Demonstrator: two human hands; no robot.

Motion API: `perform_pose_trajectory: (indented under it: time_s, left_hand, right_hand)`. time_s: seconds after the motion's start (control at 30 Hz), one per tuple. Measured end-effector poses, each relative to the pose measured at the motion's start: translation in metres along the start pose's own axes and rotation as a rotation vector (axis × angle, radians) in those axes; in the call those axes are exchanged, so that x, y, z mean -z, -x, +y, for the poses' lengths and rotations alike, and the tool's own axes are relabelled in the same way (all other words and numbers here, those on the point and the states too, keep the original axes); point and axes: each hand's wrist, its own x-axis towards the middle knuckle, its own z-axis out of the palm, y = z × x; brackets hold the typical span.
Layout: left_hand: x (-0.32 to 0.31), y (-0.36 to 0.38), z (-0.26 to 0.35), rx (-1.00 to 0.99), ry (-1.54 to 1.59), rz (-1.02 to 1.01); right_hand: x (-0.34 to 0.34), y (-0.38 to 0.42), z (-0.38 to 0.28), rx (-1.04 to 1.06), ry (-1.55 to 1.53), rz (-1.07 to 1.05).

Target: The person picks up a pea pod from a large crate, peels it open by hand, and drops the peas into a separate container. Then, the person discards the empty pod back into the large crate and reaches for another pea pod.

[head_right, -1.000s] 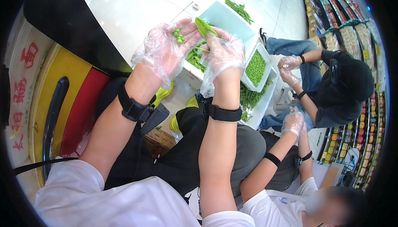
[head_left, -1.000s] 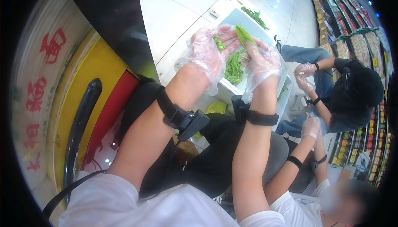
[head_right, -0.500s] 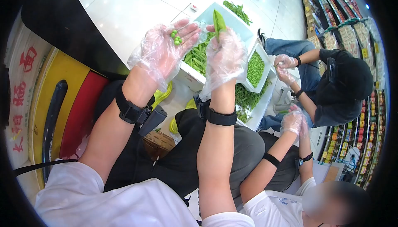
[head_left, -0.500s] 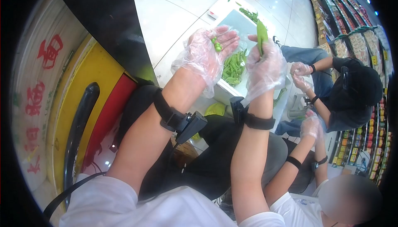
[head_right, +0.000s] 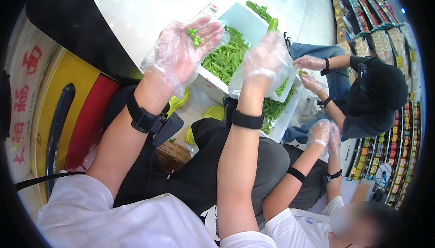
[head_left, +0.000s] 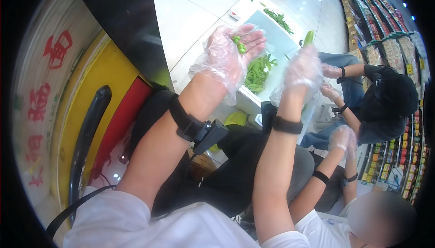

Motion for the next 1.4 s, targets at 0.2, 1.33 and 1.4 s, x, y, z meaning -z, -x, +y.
perform_pose_trajectory:
  time_s: [0.2,1.33,1.4]
  left_hand:
    - [-0.002,-0.001,0.001,-0.042,-0.047,0.039]
    - [-0.015,0.003,-0.015,-0.909,-1.369,-0.501]
    - [-0.016,0.001,-0.019,-0.927,-1.359,-0.511]
  right_hand:
    - [-0.020,0.005,0.004,-0.287,-0.558,-0.240]
    - [-0.022,0.047,-0.032,-0.549,-1.720,-0.586]
    - [-0.018,0.043,-0.040,-0.302,-1.419,-0.448]
